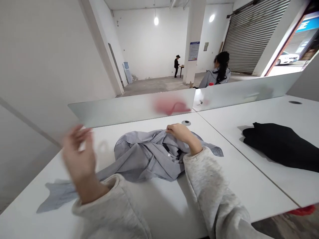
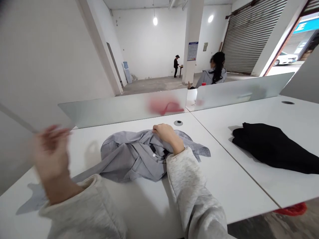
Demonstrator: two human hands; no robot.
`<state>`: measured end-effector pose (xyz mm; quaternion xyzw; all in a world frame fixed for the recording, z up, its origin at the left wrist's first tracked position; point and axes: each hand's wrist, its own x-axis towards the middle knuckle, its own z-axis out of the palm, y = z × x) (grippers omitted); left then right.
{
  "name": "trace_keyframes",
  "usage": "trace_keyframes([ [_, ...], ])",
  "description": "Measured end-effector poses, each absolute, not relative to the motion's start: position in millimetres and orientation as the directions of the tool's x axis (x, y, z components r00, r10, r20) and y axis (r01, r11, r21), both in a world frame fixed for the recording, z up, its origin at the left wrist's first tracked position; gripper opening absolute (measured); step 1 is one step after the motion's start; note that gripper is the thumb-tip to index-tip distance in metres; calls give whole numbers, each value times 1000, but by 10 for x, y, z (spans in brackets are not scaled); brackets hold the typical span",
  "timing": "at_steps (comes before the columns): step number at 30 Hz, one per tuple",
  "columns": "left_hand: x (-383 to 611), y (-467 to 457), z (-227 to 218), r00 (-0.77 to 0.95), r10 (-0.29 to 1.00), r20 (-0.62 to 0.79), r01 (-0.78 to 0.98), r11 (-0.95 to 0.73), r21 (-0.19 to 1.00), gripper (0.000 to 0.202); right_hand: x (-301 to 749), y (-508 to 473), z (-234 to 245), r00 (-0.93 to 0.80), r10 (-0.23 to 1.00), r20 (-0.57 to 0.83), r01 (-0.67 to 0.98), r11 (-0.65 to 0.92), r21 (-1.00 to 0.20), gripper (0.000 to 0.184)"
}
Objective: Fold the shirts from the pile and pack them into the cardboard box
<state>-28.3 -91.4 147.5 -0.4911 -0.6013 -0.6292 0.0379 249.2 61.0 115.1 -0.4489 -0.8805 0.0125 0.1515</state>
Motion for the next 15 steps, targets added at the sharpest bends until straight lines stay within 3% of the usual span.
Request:
trace_keyframes([
  [1,-219,-750,1429,-453,628,633,695,-195,692,39,2486,574,1190,-568,774,280,771,620,-147,23],
  [3,-62,-430,1295,-154,889,431,813,-134,566,45,2469,499,1265,-594,731,337,741,660,-126,23],
  [5,98,-175,1136,35,969,246,883,-145,447,46,2461,433,1332,-591,702,397,729,676,-111,23],
  [7,210,-16,1013,83,978,190,916,-150,371,34,2481,388,1386,-562,691,454,731,672,-117,23],
  [9,235,41,970,49,964,260,922,-143,359,28,2545,366,1427,-511,689,514,740,657,-144,22],
  [11,178,10,1015,-84,896,436,893,-127,433,29,2653,357,1463,-436,679,591,744,641,-188,22],
  [13,84,-83,1118,-292,743,602,817,-133,560,29,2782,341,1503,-343,645,683,727,643,-242,22],
  [15,16,-208,1245,-468,578,669,728,-177,663,27,2896,302,1553,-242,587,772,687,666,-291,22],
])
